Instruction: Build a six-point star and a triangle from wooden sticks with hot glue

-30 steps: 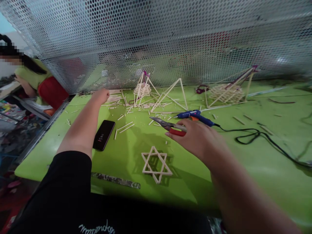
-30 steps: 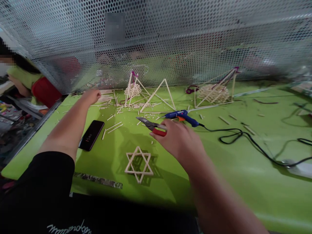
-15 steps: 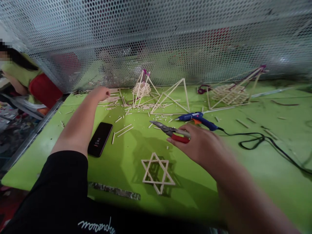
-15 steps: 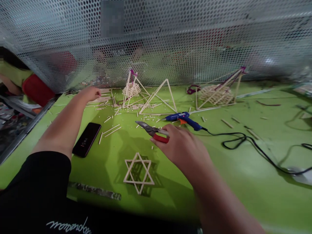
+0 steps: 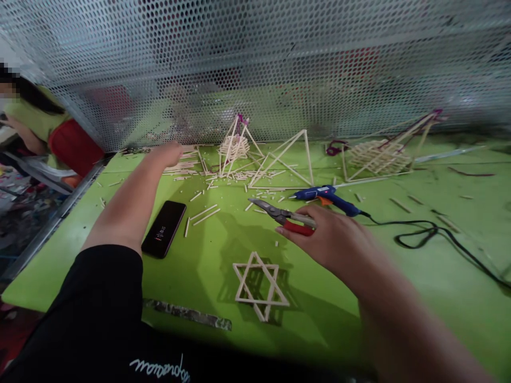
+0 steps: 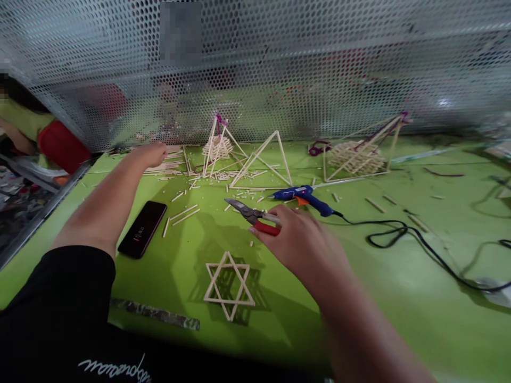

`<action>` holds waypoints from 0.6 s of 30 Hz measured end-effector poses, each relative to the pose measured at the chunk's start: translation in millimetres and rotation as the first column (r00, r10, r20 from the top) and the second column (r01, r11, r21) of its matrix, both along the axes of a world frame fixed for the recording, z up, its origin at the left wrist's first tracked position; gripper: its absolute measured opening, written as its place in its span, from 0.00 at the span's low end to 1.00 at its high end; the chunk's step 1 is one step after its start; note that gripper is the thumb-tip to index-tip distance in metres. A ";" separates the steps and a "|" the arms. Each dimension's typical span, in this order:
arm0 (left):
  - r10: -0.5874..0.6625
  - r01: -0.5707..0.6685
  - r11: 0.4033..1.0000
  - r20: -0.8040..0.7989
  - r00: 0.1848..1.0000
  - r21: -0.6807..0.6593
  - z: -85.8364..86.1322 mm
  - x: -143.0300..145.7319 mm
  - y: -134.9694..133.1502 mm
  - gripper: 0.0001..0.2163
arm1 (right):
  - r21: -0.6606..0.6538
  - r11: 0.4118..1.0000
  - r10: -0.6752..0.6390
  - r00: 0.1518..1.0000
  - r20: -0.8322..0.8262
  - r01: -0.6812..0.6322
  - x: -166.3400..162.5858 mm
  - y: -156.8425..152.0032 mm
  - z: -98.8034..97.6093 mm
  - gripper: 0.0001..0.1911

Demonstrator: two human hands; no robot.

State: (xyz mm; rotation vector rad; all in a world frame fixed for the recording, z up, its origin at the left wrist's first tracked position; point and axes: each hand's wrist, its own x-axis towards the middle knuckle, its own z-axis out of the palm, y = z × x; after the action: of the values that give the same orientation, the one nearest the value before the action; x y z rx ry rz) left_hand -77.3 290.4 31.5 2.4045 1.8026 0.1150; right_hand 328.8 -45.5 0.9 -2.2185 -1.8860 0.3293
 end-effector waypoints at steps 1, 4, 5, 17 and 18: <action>0.018 -0.018 1.000 0.054 0.998 -0.009 6.1 2.2 -4.0 0.15 | 0.008 1.000 0.004 1.000 -0.011 -0.004 0.4 0.9 -0.4 0.22; 0.055 -0.037 0.997 0.295 0.954 -0.065 25.6 11.1 -25.8 0.09 | 0.011 1.000 0.005 0.997 -0.083 -0.004 0.5 5.5 0.5 0.24; 0.052 -0.017 0.995 0.385 0.921 -0.094 30.8 15.7 -36.9 0.10 | -0.001 1.000 0.012 0.992 -0.124 -0.012 0.0 7.2 2.0 0.25; 0.138 0.258 0.931 0.902 0.410 -0.260 22.9 74.5 -201.5 0.10 | 0.035 0.997 0.064 0.573 -0.817 -0.062 -24.7 12.0 12.5 0.15; 0.153 0.258 0.929 0.912 0.381 -0.264 20.8 76.2 -211.0 0.10 | 0.054 0.997 0.078 0.576 -0.813 -0.059 -25.0 11.6 13.9 0.14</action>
State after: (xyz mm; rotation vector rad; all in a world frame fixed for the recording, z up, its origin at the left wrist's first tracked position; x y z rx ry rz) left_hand -1.1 79.4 52.3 1.5056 1.0206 0.8595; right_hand 303.9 -33.9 14.9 -1.5023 -1.3978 1.1232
